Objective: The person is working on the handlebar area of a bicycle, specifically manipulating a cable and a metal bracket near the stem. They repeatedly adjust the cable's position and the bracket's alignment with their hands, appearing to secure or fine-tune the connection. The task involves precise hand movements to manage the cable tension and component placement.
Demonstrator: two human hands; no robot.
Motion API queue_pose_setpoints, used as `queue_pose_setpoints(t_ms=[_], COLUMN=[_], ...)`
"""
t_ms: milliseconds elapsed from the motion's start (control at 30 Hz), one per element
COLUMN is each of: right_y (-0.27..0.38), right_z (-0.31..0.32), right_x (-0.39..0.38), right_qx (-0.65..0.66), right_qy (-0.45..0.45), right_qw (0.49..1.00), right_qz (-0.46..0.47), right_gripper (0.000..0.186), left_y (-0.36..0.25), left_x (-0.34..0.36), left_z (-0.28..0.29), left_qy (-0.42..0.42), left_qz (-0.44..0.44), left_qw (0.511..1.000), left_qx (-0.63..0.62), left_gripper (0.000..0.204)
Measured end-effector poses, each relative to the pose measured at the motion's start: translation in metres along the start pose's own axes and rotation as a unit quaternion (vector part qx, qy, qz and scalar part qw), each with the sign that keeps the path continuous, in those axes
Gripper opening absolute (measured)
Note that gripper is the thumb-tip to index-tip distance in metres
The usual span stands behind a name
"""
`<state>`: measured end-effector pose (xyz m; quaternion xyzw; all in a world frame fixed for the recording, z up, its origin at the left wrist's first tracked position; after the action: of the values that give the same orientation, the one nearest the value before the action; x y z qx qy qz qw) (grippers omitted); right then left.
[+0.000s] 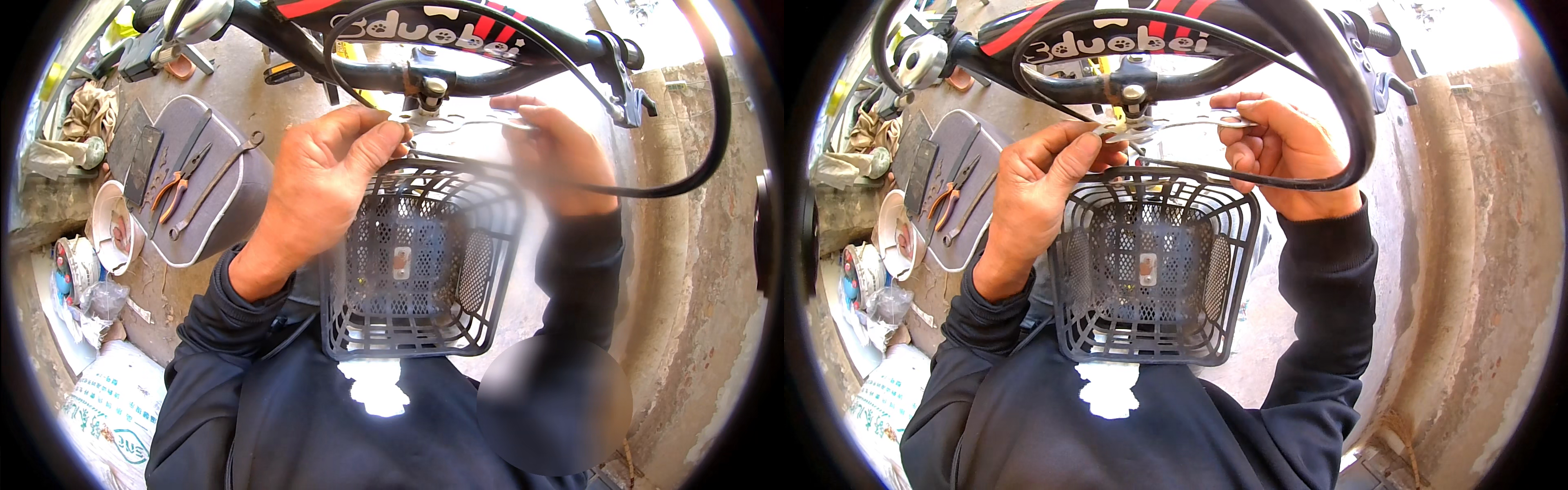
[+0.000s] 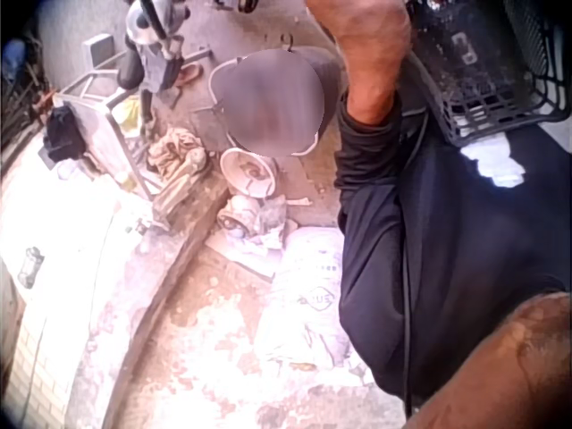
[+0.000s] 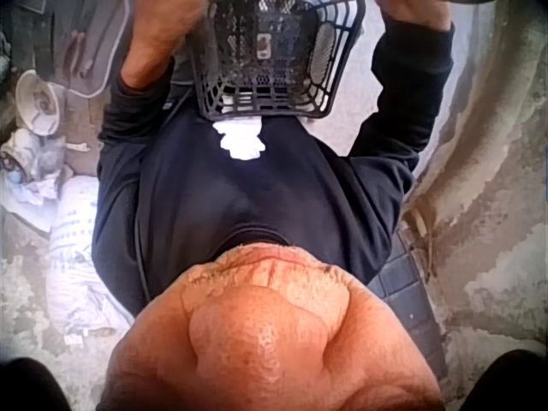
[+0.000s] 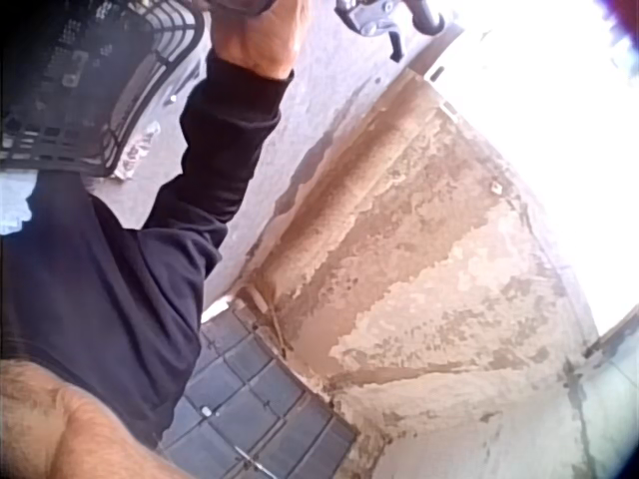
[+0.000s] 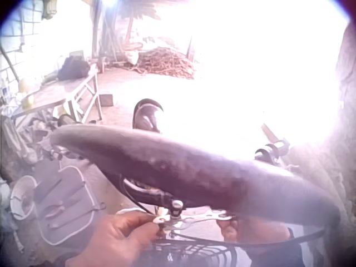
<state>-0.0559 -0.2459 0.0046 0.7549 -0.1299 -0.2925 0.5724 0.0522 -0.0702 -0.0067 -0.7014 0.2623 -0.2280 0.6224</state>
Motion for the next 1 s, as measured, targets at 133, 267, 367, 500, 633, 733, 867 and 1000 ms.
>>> queue_pose_setpoints(t_ms=[133,267,367,500,633,733,867,1000], right_y=[0.001,0.007,0.015,0.016,0.014,0.009,0.002,-0.003], right_z=[-0.008,-0.010,-0.014,-0.011,-0.011,-0.003,0.002,0.004], right_x=[-0.017,-0.026,-0.036,-0.038,-0.030,-0.022,-0.004,0.009], right_qx=[0.064,0.018,-0.023,-0.023,-0.020,0.013,0.047,0.058], right_qy=[-0.017,-0.023,-0.117,-0.124,-0.095,-0.070,-0.052,-0.062], right_qw=[0.995,0.998,0.993,0.992,0.995,0.997,0.997,0.996], right_qz=[-0.079,-0.054,-0.016,0.010,0.000,0.000,-0.007,-0.009], right_gripper=[0.029,0.031,0.038,0.040,0.038,0.033,0.026,0.020], left_y=[0.002,0.005,0.008,0.008,0.004,0.002,-0.001,-0.008], left_x=[0.002,0.002,0.003,0.004,0.003,0.000,-0.002,-0.004], left_z=[0.001,0.002,0.001,0.001,0.002,0.001,0.002,0.003], left_qy=[0.003,-0.003,-0.005,-0.006,-0.010,-0.012,-0.018,-0.019], left_qz=[-0.001,0.009,0.025,0.026,0.023,0.012,-0.001,-0.026], left_qw=[1.000,1.000,1.000,1.000,1.000,1.000,0.999,0.997], left_qx=[-0.009,0.018,0.007,0.012,0.019,0.024,0.038,0.077], left_gripper=[0.028,0.028,0.027,0.026,0.026,0.025,0.023,0.021])
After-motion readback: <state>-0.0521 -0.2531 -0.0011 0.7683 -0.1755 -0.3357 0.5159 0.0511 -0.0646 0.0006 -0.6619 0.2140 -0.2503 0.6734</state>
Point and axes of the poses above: each hand's wrist, its own x-axis towards the middle knuckle, its own z-axis out of the back of the hand, y = z × x, the point moved 10 cm from there along x, towards the middle knuckle, and after that the axes turned 10 degrees about -y, right-handed, at the moved point
